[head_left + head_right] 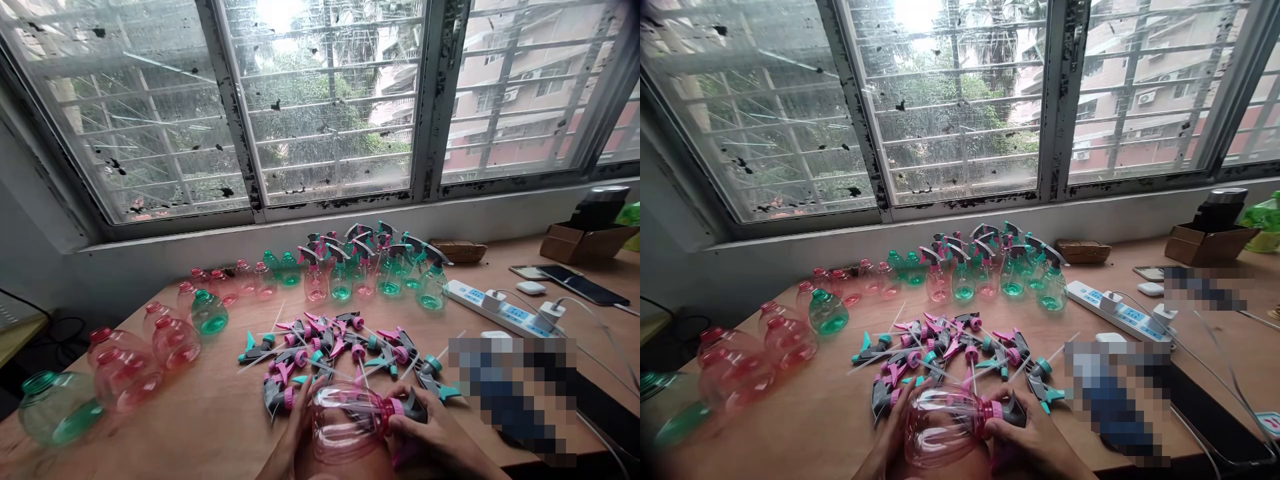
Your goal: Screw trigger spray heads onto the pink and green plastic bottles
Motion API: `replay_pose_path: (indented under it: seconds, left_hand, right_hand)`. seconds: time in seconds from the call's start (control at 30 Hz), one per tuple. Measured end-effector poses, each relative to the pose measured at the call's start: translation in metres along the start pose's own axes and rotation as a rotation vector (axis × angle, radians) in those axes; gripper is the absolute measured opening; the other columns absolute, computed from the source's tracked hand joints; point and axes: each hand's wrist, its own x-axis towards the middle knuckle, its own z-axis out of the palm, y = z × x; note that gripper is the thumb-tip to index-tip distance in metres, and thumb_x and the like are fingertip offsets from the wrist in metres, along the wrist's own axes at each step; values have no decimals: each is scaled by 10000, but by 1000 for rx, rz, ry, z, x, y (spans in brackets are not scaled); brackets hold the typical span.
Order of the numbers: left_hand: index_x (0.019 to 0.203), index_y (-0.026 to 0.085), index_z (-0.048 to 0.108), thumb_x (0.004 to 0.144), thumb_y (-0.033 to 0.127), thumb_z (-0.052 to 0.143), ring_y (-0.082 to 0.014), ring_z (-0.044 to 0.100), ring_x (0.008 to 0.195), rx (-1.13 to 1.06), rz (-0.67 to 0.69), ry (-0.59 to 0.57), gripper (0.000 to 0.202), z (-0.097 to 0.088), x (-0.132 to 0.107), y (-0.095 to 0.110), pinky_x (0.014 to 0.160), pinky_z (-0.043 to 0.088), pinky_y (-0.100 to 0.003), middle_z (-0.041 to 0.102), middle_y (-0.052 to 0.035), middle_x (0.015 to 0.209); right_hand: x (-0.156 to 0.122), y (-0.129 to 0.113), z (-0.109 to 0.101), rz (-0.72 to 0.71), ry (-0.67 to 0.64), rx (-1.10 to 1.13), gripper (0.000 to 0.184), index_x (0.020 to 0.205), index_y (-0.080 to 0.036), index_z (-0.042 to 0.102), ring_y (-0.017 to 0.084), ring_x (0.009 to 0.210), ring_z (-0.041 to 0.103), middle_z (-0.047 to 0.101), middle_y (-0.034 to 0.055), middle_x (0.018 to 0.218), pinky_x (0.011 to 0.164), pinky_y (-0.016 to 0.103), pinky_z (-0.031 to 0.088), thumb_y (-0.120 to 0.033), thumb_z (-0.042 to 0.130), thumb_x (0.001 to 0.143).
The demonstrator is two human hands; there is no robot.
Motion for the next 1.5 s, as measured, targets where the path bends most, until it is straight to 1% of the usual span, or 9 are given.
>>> replay_pose_path:
  seconds: [0.17,0.3,0.5,0.7,0.93,1.13,1.27,1.33,1.5]
  left_hand:
    - [1538,391,258,852,494,738,-399,267,1518,-78,-32,11,843,7,3,10,1204,327,-546,195,-73,1694]
    - [1553,389,242,942,470,628,-373,195,1544,20,-12,61,727,7,2,13,1229,304,-527,222,-50,1690]
    - [1558,379,191,811,502,782,-402,95,1552,-133,-47,-12,961,5,0,10,1234,246,-568,145,-78,1703]
    - [1511,448,303,939,406,655,-391,260,1522,-41,8,38,674,6,-2,3,1186,372,-522,73,-7,1718]
    - [1555,372,225,810,537,761,-400,198,1537,30,40,15,933,0,-2,2,1230,225,-583,200,-85,1688]
    - [1518,408,314,977,417,581,-341,129,1563,111,58,59,603,1,-4,1,1240,259,-503,151,-21,1705]
    - [1546,409,216,828,500,761,-365,130,1559,51,17,-6,906,-1,-3,5,1251,183,-553,156,-50,1705]
    - [1553,388,207,811,538,761,-370,119,1559,31,8,-12,939,-1,-2,7,1254,136,-574,157,-67,1704]
    - [1506,411,339,914,458,672,-352,99,1566,87,28,59,681,3,-3,8,1258,171,-533,156,-32,1704]
  right_hand:
    - [-2,-6,2,21,-8,3,435,920,-203,675,227,665,661,759,8,723,616,298,485,-524,842,678]
    - [-1,-8,4,22,-33,25,433,852,-215,627,221,644,678,768,5,696,611,295,493,-559,827,684]
    - [-2,-5,1,27,4,-24,432,829,-210,646,241,683,702,772,7,697,647,312,503,-594,801,708]
    - [-1,0,3,98,-108,185,456,774,-175,639,212,566,695,763,40,612,577,292,489,-608,777,741]
    - [-1,1,2,82,-140,163,419,794,-159,665,188,545,690,773,43,602,560,263,466,-559,786,766]
    - [0,1,2,83,-136,135,427,785,-165,658,182,531,667,759,33,596,549,262,459,-575,776,762]
    - [-1,-1,2,52,-88,69,420,785,-179,660,173,514,617,702,-5,561,515,255,424,-578,784,742]
    - [-1,-1,2,13,-39,29,425,754,-183,667,172,550,589,664,-17,585,520,254,419,-579,813,699]
    - [-2,-1,1,41,-21,5,422,763,-181,680,162,578,544,621,-25,607,542,249,412,-581,804,709]
